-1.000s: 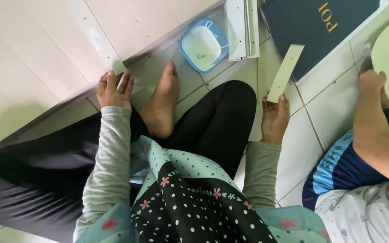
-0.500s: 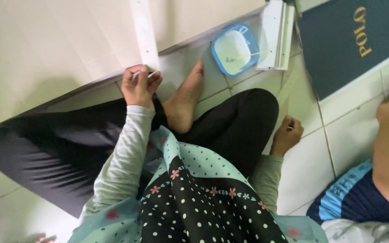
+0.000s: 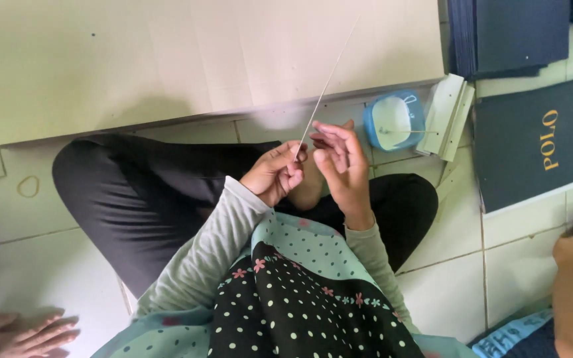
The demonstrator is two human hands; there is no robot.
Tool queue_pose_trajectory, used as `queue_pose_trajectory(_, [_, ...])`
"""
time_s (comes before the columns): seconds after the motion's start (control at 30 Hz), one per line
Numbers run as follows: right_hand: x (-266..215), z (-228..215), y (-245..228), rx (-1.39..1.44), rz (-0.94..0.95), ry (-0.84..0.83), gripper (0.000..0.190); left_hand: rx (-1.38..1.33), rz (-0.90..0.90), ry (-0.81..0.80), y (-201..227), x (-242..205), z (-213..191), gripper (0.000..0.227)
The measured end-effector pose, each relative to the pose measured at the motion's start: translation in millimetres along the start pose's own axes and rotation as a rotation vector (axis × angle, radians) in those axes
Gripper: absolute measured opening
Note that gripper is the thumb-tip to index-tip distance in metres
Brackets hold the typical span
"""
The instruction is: Applying glue to cardboard reinforcement strips and attaching them to paper bag components.
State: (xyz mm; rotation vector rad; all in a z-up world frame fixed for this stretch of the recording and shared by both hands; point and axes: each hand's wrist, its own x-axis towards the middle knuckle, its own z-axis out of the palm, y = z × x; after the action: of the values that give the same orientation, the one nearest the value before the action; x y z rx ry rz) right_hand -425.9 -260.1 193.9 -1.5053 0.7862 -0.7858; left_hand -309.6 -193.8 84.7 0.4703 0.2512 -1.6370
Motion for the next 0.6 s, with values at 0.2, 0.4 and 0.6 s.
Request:
queue_pose_trajectory(0.2, [13,53,-7,-0.325,-0.196,-0.018,0.052,-0.127,0.035,-0.090,0,-2,-45,0.024])
queue_pose_trajectory(0.4, [22,95,-31,-0.557,-0.330,-0.073,0.054,-0.186,0.097,-0.193,43,-45,-27,0.024])
queue_pose_trajectory(0.6, [118,75,-52,-0.972,-1.227,-0.335,0.039,-0.325,0.091,-0.306,65,-91,-40,0.029])
